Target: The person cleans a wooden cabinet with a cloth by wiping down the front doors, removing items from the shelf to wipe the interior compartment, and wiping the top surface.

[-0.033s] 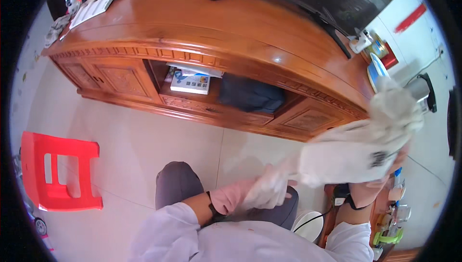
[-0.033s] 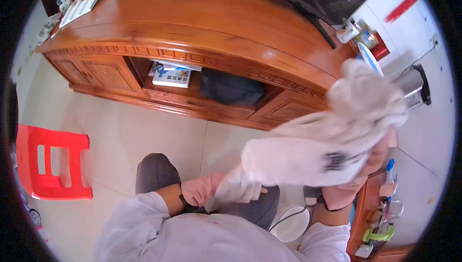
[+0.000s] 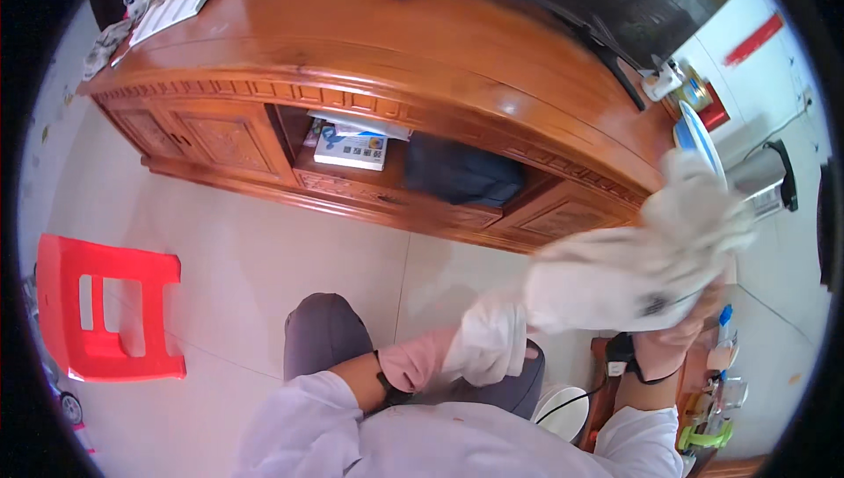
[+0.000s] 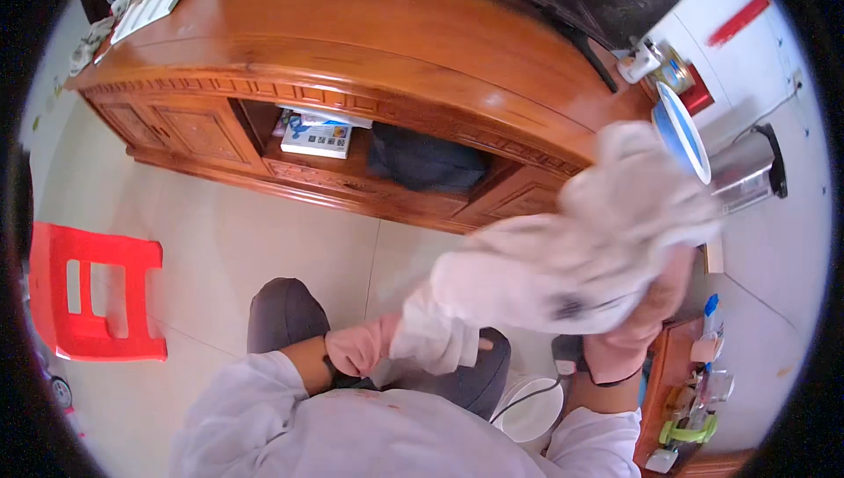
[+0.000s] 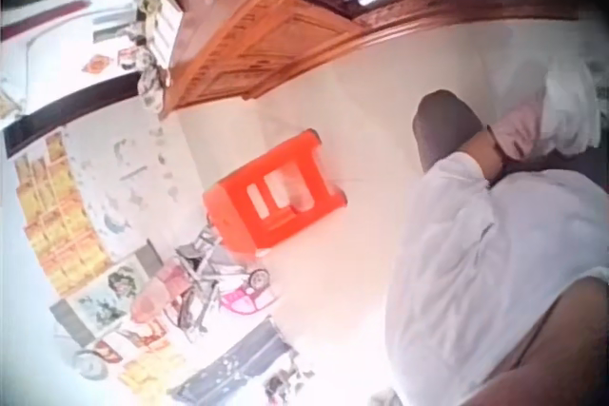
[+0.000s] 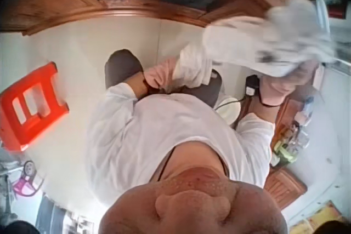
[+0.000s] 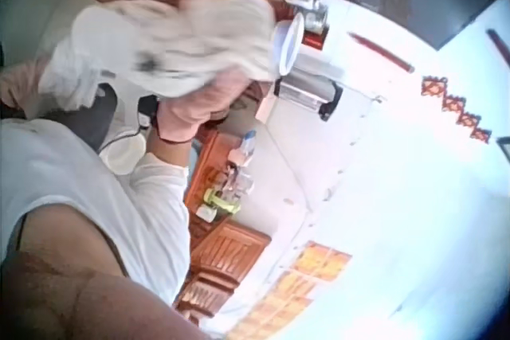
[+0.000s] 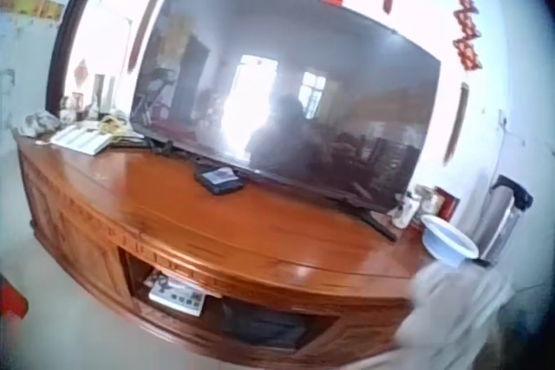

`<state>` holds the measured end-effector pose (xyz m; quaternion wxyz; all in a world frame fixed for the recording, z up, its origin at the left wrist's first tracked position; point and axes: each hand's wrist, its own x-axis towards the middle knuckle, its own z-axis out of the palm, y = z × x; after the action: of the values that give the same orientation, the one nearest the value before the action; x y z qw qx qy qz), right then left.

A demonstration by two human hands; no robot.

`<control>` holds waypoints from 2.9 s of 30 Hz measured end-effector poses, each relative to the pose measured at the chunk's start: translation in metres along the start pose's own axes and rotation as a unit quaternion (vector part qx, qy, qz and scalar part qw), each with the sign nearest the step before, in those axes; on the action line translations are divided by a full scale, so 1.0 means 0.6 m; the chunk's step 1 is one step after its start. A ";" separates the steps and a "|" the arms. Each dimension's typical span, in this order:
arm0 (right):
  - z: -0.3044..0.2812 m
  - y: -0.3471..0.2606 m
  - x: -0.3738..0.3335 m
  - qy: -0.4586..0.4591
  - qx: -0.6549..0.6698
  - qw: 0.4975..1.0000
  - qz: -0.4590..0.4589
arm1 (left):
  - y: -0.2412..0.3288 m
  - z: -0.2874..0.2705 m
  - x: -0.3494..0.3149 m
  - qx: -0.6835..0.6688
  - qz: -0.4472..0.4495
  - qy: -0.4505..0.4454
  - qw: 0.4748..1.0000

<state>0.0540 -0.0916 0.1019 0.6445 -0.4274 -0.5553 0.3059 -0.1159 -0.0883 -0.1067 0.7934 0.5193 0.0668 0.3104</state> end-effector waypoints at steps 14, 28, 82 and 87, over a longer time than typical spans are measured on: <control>0.132 0.126 0.248 -0.293 -0.431 0.854 0.003 | 0.207 -0.245 -0.066 -0.158 0.237 0.565 0.774; 0.150 0.228 0.280 -0.340 -0.521 0.772 -0.132 | 0.363 -0.612 -0.312 0.500 0.190 0.572 0.622; 0.173 0.190 0.269 -0.337 -0.555 0.757 -0.071 | 0.331 -0.604 -0.242 0.330 0.343 0.745 0.468; 0.202 0.177 0.251 -0.342 -0.497 0.794 -0.076 | 0.353 -0.632 -0.249 0.359 0.297 0.773 0.431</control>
<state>-0.0263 0.1123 0.0777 0.1322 -0.5130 -0.8458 0.0639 -0.4872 0.1811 -0.1272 0.0118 0.2884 0.5988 0.7471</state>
